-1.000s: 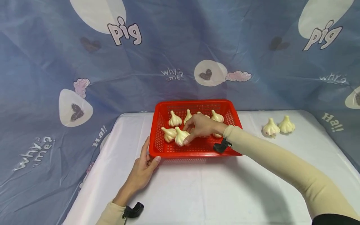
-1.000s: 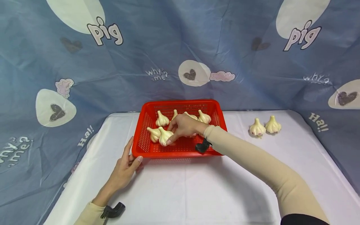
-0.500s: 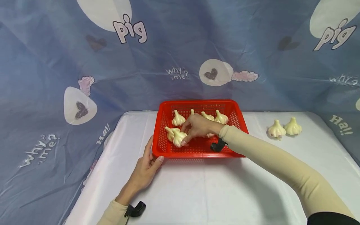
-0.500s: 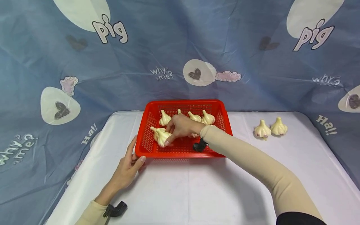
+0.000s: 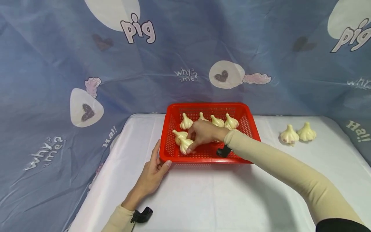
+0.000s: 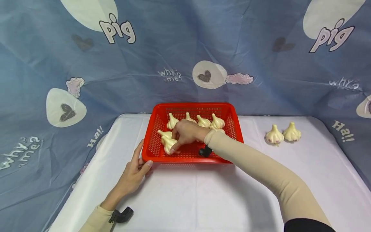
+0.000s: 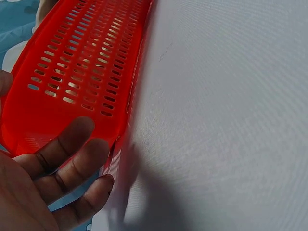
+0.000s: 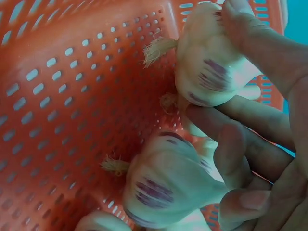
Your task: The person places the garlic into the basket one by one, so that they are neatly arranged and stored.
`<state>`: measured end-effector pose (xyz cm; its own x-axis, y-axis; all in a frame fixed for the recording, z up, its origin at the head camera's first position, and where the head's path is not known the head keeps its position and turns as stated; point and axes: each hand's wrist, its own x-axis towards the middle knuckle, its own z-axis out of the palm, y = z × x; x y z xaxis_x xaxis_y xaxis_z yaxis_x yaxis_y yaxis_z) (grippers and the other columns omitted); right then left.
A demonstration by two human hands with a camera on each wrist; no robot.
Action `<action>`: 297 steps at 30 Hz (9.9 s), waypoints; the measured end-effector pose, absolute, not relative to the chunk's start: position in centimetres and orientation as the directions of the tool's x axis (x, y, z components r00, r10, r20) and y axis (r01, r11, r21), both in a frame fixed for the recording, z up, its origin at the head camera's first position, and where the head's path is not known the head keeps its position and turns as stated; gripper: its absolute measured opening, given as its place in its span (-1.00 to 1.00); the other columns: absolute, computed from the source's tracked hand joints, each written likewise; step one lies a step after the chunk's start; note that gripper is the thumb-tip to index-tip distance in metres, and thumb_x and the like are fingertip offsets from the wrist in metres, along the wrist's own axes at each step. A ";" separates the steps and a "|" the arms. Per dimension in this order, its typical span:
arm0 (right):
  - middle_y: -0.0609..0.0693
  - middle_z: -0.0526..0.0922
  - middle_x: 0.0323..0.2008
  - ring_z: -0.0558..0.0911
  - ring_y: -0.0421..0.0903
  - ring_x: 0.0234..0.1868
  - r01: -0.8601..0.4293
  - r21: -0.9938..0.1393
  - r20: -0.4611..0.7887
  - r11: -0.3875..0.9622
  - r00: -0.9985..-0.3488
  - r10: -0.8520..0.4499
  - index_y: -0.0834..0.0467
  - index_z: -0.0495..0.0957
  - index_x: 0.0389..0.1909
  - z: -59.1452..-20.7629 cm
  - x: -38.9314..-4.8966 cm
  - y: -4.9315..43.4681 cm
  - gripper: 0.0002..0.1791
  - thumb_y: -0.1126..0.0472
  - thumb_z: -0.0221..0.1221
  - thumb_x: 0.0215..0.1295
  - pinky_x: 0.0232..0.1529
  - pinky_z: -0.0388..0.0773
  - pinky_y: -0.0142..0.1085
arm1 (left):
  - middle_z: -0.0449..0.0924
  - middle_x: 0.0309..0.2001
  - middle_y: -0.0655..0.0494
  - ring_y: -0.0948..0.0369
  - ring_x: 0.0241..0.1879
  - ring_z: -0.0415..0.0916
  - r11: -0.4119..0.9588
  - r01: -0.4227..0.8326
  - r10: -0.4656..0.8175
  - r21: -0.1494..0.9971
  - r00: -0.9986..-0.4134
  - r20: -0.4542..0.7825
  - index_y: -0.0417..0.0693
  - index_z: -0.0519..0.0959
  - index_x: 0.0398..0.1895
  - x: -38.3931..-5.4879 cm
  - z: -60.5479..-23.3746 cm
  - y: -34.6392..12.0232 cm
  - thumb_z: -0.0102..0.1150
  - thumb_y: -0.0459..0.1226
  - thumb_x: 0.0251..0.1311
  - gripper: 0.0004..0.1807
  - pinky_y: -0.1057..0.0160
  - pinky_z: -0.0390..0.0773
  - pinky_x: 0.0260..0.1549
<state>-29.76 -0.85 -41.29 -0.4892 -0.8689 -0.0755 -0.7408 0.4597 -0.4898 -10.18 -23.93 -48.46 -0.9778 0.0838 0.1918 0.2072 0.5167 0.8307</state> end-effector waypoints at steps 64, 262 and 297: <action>-0.19 0.84 -0.32 0.75 -0.37 -0.35 -0.770 -0.482 0.034 0.418 -0.493 -0.869 0.10 0.83 -0.05 -39.5 -29.6 3.8 -0.48 -0.21 0.54 0.15 -0.19 0.69 -0.29 | 0.45 -0.53 0.34 0.42 -0.60 0.29 0.549 0.211 0.064 0.808 -0.975 0.212 0.22 -0.17 0.77 -9.9 -48.0 -23.4 0.22 -0.18 0.54 -0.04 0.36 0.34 -0.54; -0.01 0.81 0.02 0.77 -0.04 0.06 -0.632 -0.603 -0.153 0.488 -0.508 -0.848 0.15 0.78 0.00 -40.0 -29.6 6.4 -0.55 0.08 0.61 0.11 0.19 0.65 -0.05 | 0.40 -0.54 0.30 0.42 -0.60 0.26 0.549 0.197 0.058 0.813 -0.978 0.198 0.28 -0.13 0.76 -10.1 -48.3 -23.8 0.25 -0.15 0.52 -0.04 0.38 0.28 -0.57; -0.14 0.83 -0.25 0.74 -0.20 -0.20 -0.678 -0.539 -0.197 0.500 -0.475 -0.857 0.10 0.83 -0.05 -41.9 -30.0 6.0 -0.50 0.03 0.68 -0.04 -0.11 0.61 -0.36 | 0.43 -0.51 0.28 0.40 -0.57 0.30 0.547 0.209 0.055 0.811 -0.975 0.215 0.28 -0.12 0.76 -9.9 -48.3 -23.8 0.26 -0.14 0.51 -0.04 0.37 0.31 -0.55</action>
